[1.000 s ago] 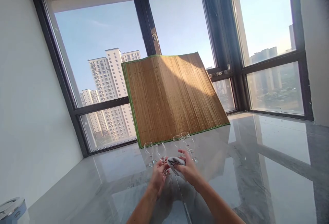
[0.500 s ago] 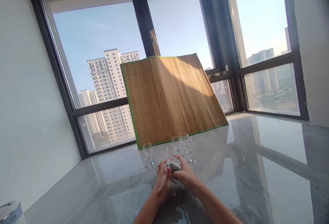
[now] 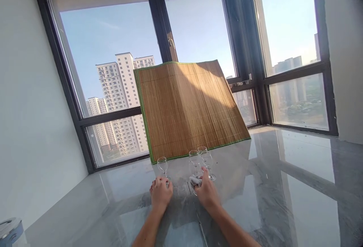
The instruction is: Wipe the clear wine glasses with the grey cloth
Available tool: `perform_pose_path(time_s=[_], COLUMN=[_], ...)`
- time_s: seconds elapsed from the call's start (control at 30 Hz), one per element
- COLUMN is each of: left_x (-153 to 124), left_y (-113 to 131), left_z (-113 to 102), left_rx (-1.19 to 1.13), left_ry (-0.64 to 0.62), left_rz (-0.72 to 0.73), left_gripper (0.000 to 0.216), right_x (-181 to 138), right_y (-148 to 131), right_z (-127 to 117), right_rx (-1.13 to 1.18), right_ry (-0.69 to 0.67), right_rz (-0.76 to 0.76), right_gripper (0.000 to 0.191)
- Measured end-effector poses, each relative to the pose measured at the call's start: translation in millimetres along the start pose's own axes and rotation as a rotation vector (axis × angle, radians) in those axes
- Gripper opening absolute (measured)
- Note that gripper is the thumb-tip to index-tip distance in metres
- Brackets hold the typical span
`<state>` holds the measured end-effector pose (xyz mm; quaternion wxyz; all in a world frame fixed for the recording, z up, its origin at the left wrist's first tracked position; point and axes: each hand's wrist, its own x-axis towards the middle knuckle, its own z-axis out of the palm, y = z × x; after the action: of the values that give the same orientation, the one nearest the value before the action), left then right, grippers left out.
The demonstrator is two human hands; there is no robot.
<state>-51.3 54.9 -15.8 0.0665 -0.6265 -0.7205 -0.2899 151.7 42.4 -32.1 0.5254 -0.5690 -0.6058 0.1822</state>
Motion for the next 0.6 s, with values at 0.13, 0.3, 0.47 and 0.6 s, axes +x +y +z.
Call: perform_pose_path(time_s=[0.13,0.3,0.47,0.6], left_x=[-2,-3,0,-2], left_y=[-7,-11,-11,-7], left_z=[9,13,14,12], left_rx=[0.09,0.043,0.042,0.043], left_ry=[-0.167,-0.318,-0.289,-0.238], left_rz=[0.057,0.087,0.053,0.046], left_gripper=[0.043,0.058,0.053,0.044], right_x=[0,1,-4,-8], right_y=[-2,3,-6,-22], right_z=[-2,-1,-4,-13], right_rx=[-0.138,-0.212,-0.236,-0.272], right_ry=[-0.014,0.017,0.067,0.135], right_rz=[0.024,-0.006,-0.005,-0.001], right_gripper=[0.067,0.067,0.058,0.051])
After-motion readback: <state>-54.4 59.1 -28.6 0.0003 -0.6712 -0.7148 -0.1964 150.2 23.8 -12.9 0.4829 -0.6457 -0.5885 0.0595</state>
